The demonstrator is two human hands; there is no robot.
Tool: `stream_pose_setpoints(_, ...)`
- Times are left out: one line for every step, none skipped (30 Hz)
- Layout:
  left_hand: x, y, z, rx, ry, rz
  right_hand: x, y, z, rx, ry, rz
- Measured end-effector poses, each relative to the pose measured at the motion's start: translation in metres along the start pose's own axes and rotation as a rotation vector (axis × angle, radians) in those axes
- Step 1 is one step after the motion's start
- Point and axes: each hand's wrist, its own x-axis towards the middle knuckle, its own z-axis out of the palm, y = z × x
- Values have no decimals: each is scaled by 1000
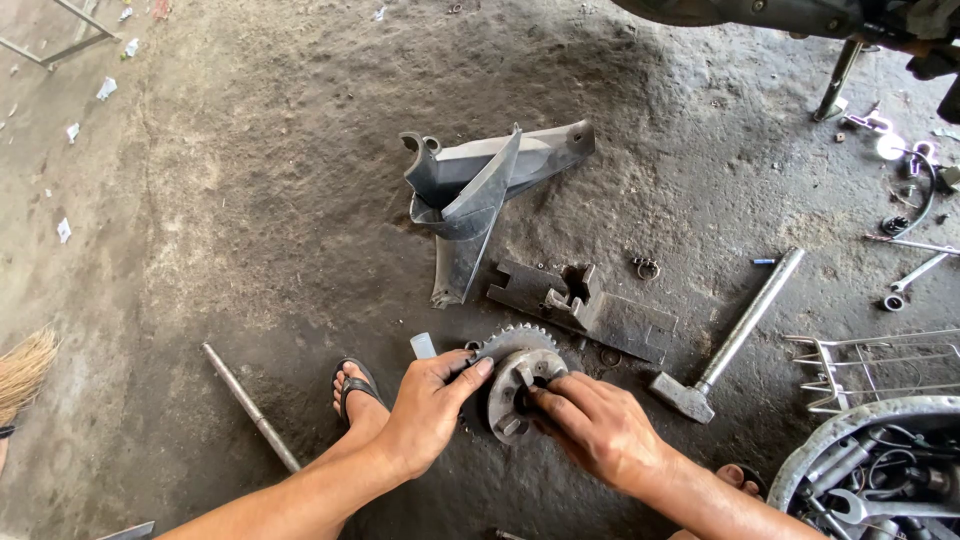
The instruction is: Repairing a motorcycle sprocket hub using a hammer and punch to seat or remove a component
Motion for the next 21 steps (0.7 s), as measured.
stream_pose_setpoints(1,-1,0,7,6,-22,0,-1,1,-48,16,28)
stream_pose_setpoints(2,-3,0,13,14,-44,1,-3,1,-94,30,54)
stream_pose_setpoints(1,-1,1,11,18,-42,0,-3,3,-94,29,50)
stream_pose_setpoints(1,1,2,-7,12,-51,-2,-3,5,-126,18,50)
stream_pose_setpoints(1,2,3,-26,6,-61,-3,-2,7,-158,8,49)
stream_pose_setpoints(1,4,4,-27,5,-63,-3,-3,9,-157,6,51)
stream_pose_setpoints(0,6,5,-35,8,-68,-2,-4,10,-154,28,40)
stream_pose_setpoints(0,7,6,-43,10,-76,-1,-4,11,-149,47,31)
stream_pose_setpoints(2,5,6,-45,8,-79,-2,-5,11,-148,45,34)
stream_pose_setpoints(2,4,6,-63,20,-109,-3,-5,12,-149,8,23)
stream_pose_setpoints(3,2,6,-82,33,-138,-3,-6,12,-150,-29,12)
stream_pose_setpoints(4,-1,5,-81,31,-139,-6,-5,14,-150,-29,14)
stream_pose_setpoints(5,-4,3,-6,-10,-77,-8,-3,16,-137,-30,66)
stream_pose_setpoints(6,-7,2,67,-49,-12,-10,0,18,-126,-32,115)
stream_pose_setpoints(6,-7,2,66,-49,-9,-12,-1,18,-128,-32,114)
stream_pose_setpoints(6,-7,3,75,-49,33,-15,-1,18,-79,89,220)
stream_pose_setpoints(5,-7,3,85,-49,75,-18,-2,18,-30,211,326)
stream_pose_setpoints(3,-5,3,82,-44,76,-15,0,17,-28,207,322)
stream_pose_setpoints(1,-3,2,99,-37,70,-13,2,16,-7,161,390)
stream_pose_setpoints(1,-1,3,118,-38,66,-10,6,14,11,120,462)
stream_pose_setpoints(1,0,5,118,-40,69,-9,3,11,8,122,462)
